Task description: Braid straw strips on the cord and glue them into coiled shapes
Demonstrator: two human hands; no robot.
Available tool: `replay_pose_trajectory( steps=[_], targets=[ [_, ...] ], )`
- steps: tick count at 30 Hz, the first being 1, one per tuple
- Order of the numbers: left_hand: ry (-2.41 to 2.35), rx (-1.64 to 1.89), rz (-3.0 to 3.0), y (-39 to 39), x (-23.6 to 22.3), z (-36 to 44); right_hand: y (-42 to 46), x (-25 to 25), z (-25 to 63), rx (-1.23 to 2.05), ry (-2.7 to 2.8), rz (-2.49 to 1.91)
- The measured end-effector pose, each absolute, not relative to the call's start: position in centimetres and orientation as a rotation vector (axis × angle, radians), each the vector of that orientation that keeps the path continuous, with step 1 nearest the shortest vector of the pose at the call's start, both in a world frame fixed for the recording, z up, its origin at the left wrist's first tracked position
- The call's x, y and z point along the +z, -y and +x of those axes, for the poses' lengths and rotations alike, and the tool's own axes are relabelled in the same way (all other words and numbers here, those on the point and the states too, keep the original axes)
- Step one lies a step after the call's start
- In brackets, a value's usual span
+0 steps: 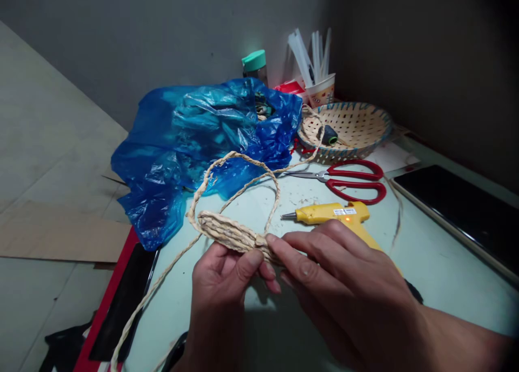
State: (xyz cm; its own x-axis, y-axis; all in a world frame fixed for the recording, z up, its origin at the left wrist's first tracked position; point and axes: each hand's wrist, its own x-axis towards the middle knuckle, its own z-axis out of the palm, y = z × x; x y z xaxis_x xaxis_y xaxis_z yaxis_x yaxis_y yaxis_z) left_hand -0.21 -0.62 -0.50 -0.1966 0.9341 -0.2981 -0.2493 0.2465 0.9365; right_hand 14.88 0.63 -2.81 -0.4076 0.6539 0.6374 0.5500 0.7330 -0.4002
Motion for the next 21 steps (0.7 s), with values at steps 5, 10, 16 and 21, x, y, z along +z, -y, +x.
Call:
replay_pose_trajectory(
  steps=[5, 10, 16, 21],
  targets=[
    [-1.29, 1.248, 0.71, 0.6, -0.8, -0.4, -0.6, -3.2, 14.7, 0.119, 2.066, -0.919],
    [-1.177, 1.169, 0.628, 0.3, -1.1, -0.9, -0.8, -2.9, 14.9, 0.077, 2.131, -0.896],
    [-1.195, 1.111, 0.661, 0.3, -1.3, -1.0, -1.4, -2.6, 14.9, -0.083, 2.104, -0.833],
    [-1.082, 1.11, 0.674, 0.3, -1.4, -0.6, -2.2, -2.7, 15.7, 0.005, 2.11, -0.749]
  ],
)
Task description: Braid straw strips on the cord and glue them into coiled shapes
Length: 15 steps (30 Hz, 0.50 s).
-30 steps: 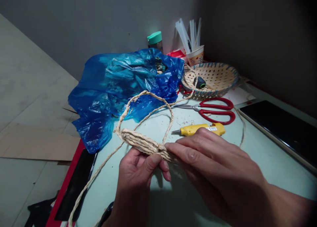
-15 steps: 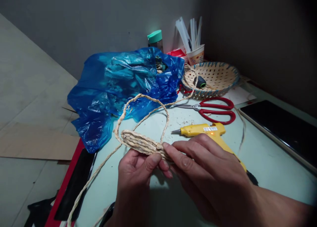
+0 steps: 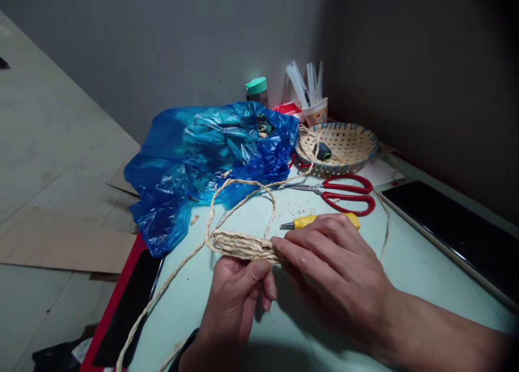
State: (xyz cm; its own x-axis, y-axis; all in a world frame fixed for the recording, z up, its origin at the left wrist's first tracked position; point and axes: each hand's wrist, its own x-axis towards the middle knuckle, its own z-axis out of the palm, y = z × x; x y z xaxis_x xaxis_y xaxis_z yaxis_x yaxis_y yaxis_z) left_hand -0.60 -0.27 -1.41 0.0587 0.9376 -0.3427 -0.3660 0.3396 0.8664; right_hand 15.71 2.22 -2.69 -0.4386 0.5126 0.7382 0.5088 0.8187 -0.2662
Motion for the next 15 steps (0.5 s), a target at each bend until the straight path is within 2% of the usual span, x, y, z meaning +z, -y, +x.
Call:
replay_pose_trajectory(
  steps=[6, 11, 13, 15],
  targets=[
    [-1.011, 0.989, 0.765, 0.5, -1.3, -0.6, -3.0, -1.6, 16.9, 0.139, 2.151, -0.719],
    [-1.293, 0.847, 1.119, 1.4, -0.5, -0.7, -3.8, -1.4, 18.3, 0.162, 2.248, -0.719],
    [-1.478, 0.988, 1.501, 1.8, 0.2, -1.0, -4.1, -1.3, 18.9, 0.173, 2.315, -0.714],
    [-1.655, 1.282, 1.724, 2.0, 0.8, -1.6, -4.4, -1.1, 19.6, 0.209, 2.386, -0.691]
  ],
)
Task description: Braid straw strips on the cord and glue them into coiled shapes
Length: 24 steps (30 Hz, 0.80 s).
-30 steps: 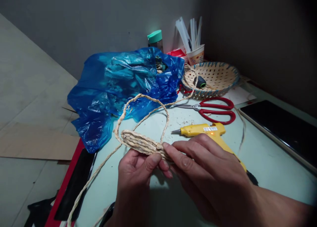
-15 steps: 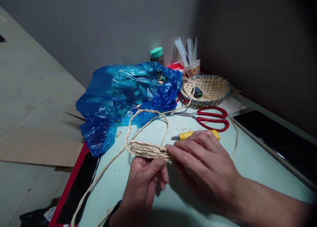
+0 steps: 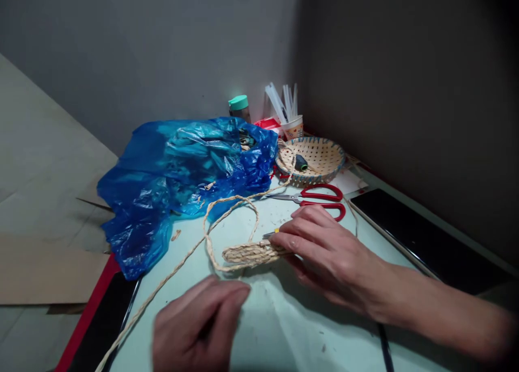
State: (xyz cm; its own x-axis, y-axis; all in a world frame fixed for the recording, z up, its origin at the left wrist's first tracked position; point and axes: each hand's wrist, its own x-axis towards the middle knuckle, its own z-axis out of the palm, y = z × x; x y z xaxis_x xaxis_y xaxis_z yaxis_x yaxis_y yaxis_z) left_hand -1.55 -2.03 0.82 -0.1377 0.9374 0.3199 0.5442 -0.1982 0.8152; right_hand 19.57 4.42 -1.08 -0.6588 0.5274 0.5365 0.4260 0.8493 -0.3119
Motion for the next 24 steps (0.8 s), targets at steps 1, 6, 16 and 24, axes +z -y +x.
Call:
replay_pose_trajectory(
  steps=[1, 6, 16, 24],
  targets=[
    [-1.737, 1.397, 1.795, 2.0, 1.0, -1.8, -4.5, -0.9, 19.8, 0.241, 2.419, -0.668],
    [-1.475, 1.221, 2.285, 0.3, 0.7, -2.8, -4.8, 0.3, 20.1, 0.385, 2.605, -0.569],
    [-1.354, 0.94, 2.027, 0.5, -1.5, -1.5, -5.3, 0.6, 20.5, 0.5, 2.688, -0.637],
    [-1.564, 0.843, 1.394, -0.1, -1.2, -0.3, -5.0, -0.6, 20.2, 0.408, 2.654, -0.57]
  ],
)
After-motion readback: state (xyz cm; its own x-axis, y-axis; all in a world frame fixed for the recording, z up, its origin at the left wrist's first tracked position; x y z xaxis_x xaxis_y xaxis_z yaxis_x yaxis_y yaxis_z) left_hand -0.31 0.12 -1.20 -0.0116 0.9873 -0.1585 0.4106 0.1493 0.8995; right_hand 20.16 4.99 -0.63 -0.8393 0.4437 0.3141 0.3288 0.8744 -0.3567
